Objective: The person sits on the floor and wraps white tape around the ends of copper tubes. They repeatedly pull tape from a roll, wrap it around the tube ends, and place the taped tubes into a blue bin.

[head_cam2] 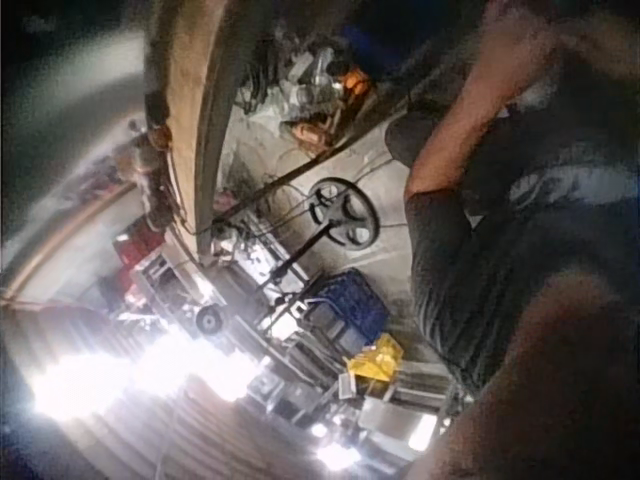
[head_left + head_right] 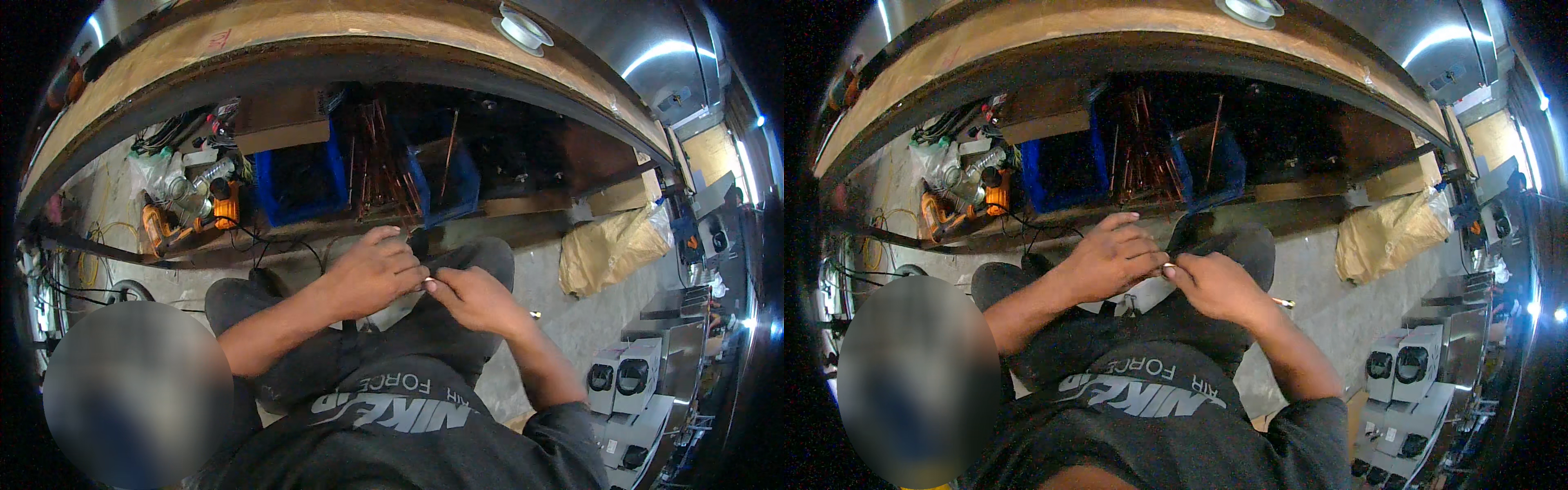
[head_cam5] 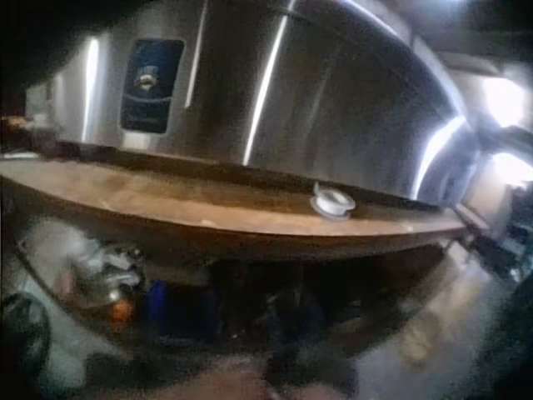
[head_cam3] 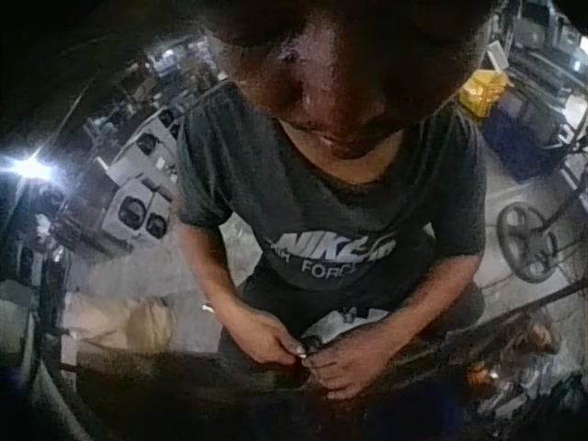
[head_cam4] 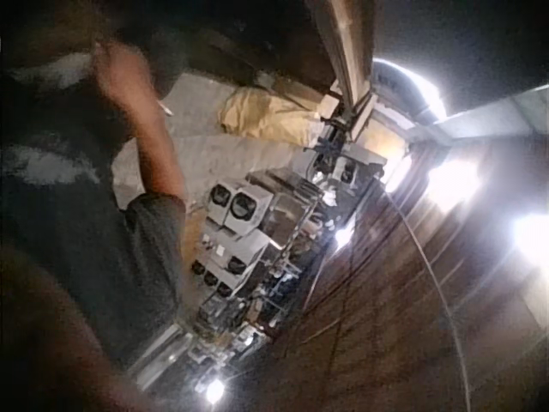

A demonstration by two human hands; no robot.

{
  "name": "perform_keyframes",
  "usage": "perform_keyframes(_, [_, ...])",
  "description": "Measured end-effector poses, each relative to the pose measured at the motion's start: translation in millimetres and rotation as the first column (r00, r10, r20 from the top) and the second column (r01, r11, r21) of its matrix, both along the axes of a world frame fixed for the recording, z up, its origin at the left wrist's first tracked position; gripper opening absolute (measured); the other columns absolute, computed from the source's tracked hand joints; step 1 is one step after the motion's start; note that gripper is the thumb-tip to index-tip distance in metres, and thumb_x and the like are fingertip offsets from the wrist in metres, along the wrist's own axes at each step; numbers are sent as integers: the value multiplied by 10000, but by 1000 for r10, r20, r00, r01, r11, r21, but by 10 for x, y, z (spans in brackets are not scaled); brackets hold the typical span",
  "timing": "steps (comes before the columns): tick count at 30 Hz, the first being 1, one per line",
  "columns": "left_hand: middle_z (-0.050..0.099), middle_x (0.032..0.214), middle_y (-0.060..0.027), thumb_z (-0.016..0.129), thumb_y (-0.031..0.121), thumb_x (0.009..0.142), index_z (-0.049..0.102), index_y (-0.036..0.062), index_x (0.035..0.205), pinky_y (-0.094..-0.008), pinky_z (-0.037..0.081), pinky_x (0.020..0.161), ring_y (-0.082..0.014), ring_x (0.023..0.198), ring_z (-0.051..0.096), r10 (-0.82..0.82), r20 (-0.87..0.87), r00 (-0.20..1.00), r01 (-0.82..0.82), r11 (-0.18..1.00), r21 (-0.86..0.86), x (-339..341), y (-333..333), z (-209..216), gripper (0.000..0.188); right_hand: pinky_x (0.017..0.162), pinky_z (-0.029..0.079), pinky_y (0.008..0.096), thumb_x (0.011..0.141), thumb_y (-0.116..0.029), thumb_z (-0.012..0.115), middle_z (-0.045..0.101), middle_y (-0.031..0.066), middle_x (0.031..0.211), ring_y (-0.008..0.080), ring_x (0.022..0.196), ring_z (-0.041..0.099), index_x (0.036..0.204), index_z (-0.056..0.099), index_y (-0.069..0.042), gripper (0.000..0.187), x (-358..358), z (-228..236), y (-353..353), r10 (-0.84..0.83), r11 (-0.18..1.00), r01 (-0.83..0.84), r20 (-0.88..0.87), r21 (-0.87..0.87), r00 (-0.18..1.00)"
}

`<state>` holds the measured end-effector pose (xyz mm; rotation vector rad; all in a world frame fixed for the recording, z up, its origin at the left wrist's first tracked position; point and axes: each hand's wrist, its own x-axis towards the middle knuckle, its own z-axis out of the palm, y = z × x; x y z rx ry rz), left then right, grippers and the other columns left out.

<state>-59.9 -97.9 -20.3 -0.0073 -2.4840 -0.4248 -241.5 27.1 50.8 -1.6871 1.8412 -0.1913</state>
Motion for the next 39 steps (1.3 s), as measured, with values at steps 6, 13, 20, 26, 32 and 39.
perform_keyframes(6, [675, 917, -29, 733, 235, 806, 694, 125, 1012, -410, 491, 868, -239, 912, 643, -45, 57, 997, 34, 983, 180, 204, -168, 136, 236, 680, 453, 539, 1004, -396, 485, 640, 223, 801, 465, 791, 601, 964, 622, -46, 377, -227, 491, 153, 65, 984, -54, -59, 170, 996])
perform_keyframes(13, [615, 809, -51, 713, 288, 836, 681, 115, 948, -391, 474, 723, -255, 793, 602, -151, -28, 988, 153, 954, 256, 226, -98, 178, 208, 608, 433, 410, 1006, -412, 524, 566, 168, 660, 251, 618, 532, 903, 637, 5, 445, -260, 637, 202, -73, 916, 11, 139, 401, 988])
perform_keyframes(20, [503, 699, -34, 699, 307, 851, 583, 102, 796, -360, 418, 617, -226, 663, 528, -218, -164, 962, 227, 973, 37, 248, 175, 223, 241, 622, 446, 412, 1006, -422, 524, 579, 167, 665, 244, 620, 554, 922, 644, 2, 448, -352, 808, 418, 11, 881, -77, 143, 467, 990])
perform_keyframes(26, [466, 676, -4, 725, 294, 820, 576, 114, 790, -310, 384, 580, -168, 634, 502, -241, -157, 958, 241, 970, -19, 433, 345, 416, 235, 627, 468, 406, 1012, -366, 535, 619, 208, 737, 345, 678, 628, 1059, 683, -51, 351, -86, 1269, 536, 115, 894, -159, 128, 418, 985])
perform_keyframes(32, [478, 683, -5, 722, 300, 832, 586, 109, 807, -317, 389, 579, -167, 644, 514, -346, -110, 932, 355, 932, 75, 501, 432, 389, 235, 685, 482, 529, 1023, -413, 465, 624, 232, 766, 457, 754, 613, 982, 646, -62, 397, -73, 1290, 731, 108, 892, -149, 120, 426, 987])
perform_keyframes(39, [568, 748, -45, 694, 336, 865, 666, 117, 919, -368, 438, 661, -236, 697, 553, -182, 1, 983, 180, 975, 132, 423, 249, 319, 228, 737, 492, 537, 1024, -383, 448, 660, 215, 832, 448, 825, 632, 1078, 644, -73, 371, -266, 1038, 586, 211, 931, -206, 15, 301, 977])
